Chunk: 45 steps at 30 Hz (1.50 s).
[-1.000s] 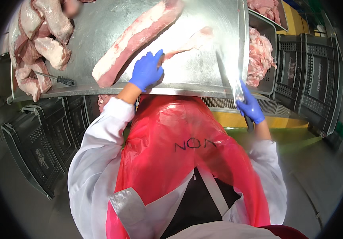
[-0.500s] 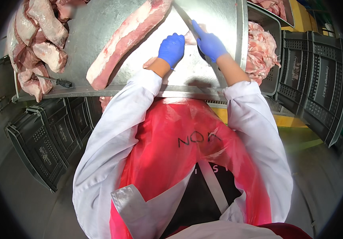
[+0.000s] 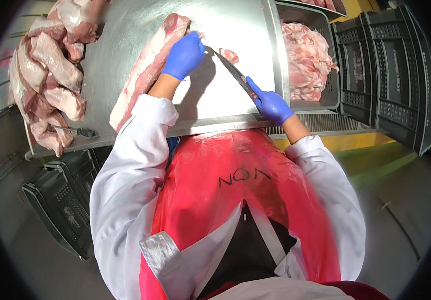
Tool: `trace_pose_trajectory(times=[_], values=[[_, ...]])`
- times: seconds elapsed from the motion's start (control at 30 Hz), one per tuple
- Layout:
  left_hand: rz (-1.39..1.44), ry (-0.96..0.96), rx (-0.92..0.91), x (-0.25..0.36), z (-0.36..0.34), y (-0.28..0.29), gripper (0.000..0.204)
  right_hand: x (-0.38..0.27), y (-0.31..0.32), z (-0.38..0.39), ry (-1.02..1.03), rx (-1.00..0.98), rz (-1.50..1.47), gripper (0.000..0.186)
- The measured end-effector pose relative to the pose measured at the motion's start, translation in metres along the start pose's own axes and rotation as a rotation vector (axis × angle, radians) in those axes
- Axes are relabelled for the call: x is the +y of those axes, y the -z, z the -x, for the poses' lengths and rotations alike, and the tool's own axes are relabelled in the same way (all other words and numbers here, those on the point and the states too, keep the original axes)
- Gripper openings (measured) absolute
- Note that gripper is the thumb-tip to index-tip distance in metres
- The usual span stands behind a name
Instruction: The person uses a knife to trim fat and connective tissue from large cuts of raw meat on a stainless steel table. They repeatedly lift and turn the meat to access different sides, separating the trimmed fat and placing it into a nearby bin while keeping the lean meat on the table.
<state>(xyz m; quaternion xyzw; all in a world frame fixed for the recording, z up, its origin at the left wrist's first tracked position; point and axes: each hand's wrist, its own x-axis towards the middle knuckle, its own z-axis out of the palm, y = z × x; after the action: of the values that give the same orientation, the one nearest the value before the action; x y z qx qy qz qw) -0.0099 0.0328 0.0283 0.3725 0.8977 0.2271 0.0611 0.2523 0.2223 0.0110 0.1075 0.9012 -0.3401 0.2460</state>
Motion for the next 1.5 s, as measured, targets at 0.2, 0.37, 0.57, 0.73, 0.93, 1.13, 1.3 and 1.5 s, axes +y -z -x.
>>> trace_pose_trajectory(times=[0.2,0.37,0.57,0.73,0.93,1.13,1.3,1.5], values=[[0.609,-0.247,-0.137,0.18,-0.058,0.007,0.033,0.019,-0.032,0.016,0.112,0.244,-0.273,0.07],[0.423,-0.134,0.576,0.097,-0.036,-0.063,0.031,0.04,-0.016,0.043,-0.149,0.564,-0.764,0.08],[-0.096,-0.213,-0.054,0.014,0.046,-0.097,0.011,0.045,0.023,0.01,-0.151,0.676,-0.847,0.083],[0.03,-0.18,0.062,-0.074,0.124,-0.034,0.014,-0.044,0.02,-0.11,0.056,0.357,-0.905,0.083],[-0.073,0.327,0.326,-0.163,0.3,0.115,0.017,-0.113,0.043,-0.27,0.05,0.319,-0.864,0.08],[-0.52,0.883,0.19,-0.273,0.485,0.128,0.036,-0.149,0.036,-0.249,0.023,0.271,-0.74,0.081],[-0.41,0.707,0.439,-0.307,0.464,0.145,0.042,-0.157,0.012,-0.204,0.004,0.235,-0.73,0.071],[-0.03,0.341,0.507,-0.273,0.218,0.139,0.036,-0.116,-0.031,-0.136,0.09,0.167,-0.497,0.076]])
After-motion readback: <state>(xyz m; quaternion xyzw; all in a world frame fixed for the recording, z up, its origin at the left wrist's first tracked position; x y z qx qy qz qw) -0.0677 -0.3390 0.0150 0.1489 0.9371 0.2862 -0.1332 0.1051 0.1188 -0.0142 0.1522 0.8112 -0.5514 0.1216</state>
